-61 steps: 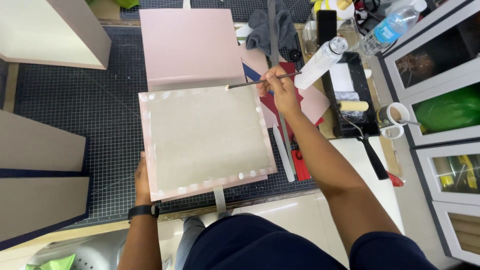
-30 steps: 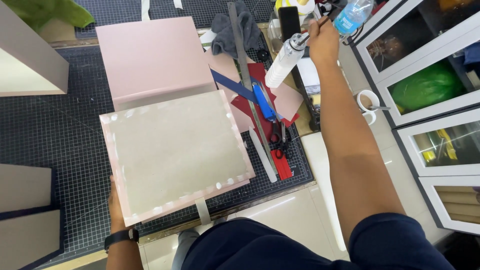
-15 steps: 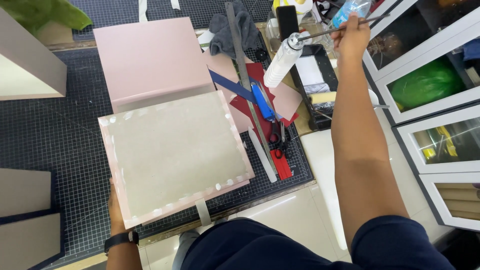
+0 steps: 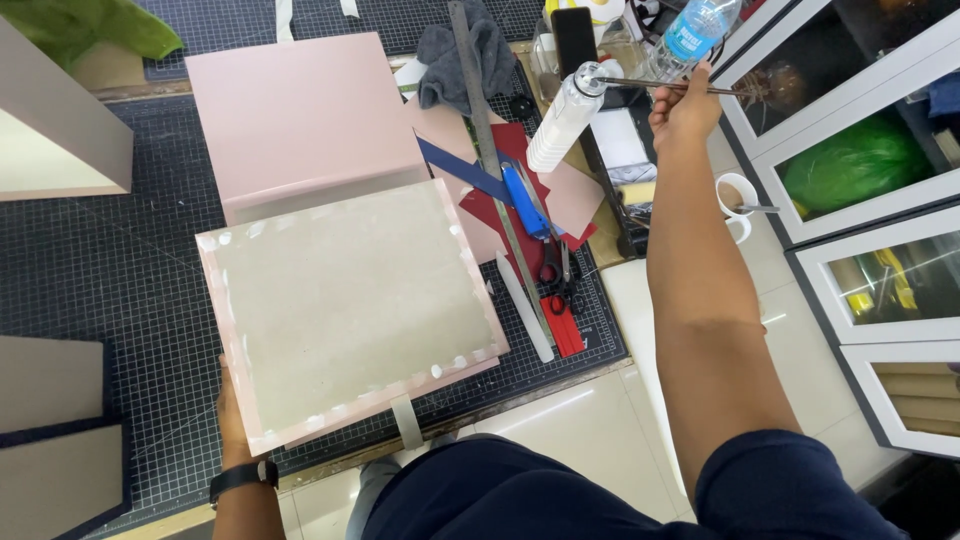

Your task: Applying glue to a cardboard insert for a box using a roller and a brush.

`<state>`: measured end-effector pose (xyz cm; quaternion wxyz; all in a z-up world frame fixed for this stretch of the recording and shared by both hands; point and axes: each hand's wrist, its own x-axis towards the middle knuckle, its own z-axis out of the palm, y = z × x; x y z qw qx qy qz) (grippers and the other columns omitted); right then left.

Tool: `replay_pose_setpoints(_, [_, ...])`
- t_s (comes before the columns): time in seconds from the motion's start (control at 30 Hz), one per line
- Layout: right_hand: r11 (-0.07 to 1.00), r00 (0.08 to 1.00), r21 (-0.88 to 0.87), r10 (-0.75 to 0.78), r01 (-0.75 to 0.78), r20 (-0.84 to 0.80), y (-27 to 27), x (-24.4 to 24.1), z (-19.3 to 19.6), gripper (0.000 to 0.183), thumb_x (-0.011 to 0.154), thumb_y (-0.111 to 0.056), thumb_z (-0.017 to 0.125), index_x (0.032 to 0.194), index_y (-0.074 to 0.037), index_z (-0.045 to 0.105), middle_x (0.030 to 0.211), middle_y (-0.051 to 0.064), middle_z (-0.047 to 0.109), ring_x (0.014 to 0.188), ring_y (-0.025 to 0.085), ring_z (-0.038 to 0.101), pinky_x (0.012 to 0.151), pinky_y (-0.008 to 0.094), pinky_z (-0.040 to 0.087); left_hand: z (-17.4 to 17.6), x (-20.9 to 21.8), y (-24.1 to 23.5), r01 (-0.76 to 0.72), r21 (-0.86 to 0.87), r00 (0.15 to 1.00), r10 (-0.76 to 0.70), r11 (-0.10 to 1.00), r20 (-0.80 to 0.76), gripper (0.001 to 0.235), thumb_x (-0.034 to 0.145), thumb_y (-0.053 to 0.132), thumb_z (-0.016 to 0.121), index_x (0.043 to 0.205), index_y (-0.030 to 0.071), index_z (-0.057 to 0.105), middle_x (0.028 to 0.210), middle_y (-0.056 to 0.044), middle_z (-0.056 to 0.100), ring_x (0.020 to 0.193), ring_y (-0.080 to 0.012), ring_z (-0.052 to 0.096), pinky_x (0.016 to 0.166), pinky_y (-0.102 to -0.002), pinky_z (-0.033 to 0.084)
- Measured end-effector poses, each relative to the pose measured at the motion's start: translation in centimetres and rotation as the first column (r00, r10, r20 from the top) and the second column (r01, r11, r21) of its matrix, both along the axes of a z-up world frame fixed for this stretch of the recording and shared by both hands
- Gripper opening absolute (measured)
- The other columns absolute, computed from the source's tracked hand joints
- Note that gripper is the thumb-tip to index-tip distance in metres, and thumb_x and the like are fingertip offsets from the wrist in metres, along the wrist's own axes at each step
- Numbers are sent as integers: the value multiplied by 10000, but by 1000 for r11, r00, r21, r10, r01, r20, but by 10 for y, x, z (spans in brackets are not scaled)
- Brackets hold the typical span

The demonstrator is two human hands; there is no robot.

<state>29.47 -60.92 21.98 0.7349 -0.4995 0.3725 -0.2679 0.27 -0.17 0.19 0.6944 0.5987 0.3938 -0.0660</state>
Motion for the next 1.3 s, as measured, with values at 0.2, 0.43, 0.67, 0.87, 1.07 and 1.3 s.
replay_pose_setpoints(0.2, [1000, 999, 30, 10, -8, -48, 2, -2, 5, 403, 986, -441, 560, 794, -88, 577, 642, 95, 649, 482, 161, 508, 456, 255, 410, -10, -1, 4, 10, 1, 1000, -10, 1000, 14, 634, 1007, 791, 431, 1131, 218, 672, 958, -8, 672, 869, -217, 662, 773, -378, 571])
replay_pose_setpoints(0.43, [981, 999, 185, 50, -49, -1, -1, -1, 6, 374, 963, -438, 639, 797, -106, 590, 647, 61, 632, 485, 129, 493, 455, 234, 382, -9, -1, 2, 2, -36, 999, 0, 999, 35, 609, 1019, 773, 440, 1140, 223, 674, 933, -1, 666, 830, -201, 654, 729, -360, 563])
replay_pose_setpoints(0.67, [920, 922, 123, 353, -373, 158, 123, -56, 50, 293, 1079, -305, 549, 913, -76, 627, 645, 23, 652, 492, 75, 621, 459, 139, 494, 35, 5, -15, -48, -27, 999, 47, 998, -17, 690, 935, 744, 472, 1254, 170, 685, 1153, -61, 707, 1014, -249, 676, 877, -395, 569])
replay_pose_setpoints(0.87, [663, 651, -185, 748, -726, 128, 221, -55, -58, 173, 1013, -211, 484, 950, -74, 570, 730, 205, 736, 539, 213, 719, 431, 271, 593, 50, -3, -31, -70, 11, 991, 68, 998, 117, 661, 1042, 756, 473, 1335, 192, 653, 1072, -77, 679, 1009, -189, 649, 916, -383, 503])
replay_pose_setpoints(1.07, [509, 472, -485, 857, -711, 208, 265, -53, -103, 230, 1071, -200, 459, 985, -26, 582, 781, 219, 733, 587, 207, 710, 485, 296, 620, 45, -2, -28, -59, 18, 988, 56, 998, 142, 659, 1065, 724, 446, 1382, 177, 633, 1132, -106, 683, 1057, -201, 655, 927, -396, 506])
replay_pose_setpoints(1.3, [456, 433, -545, 883, -703, 181, 267, -53, -100, 274, 1077, -221, 493, 972, 6, 606, 793, 230, 725, 601, 214, 710, 500, 307, 630, 61, -3, -33, -42, 23, 988, 38, 999, 150, 679, 1063, 713, 452, 1389, 146, 633, 1116, -128, 681, 1045, -205, 646, 932, -393, 503])
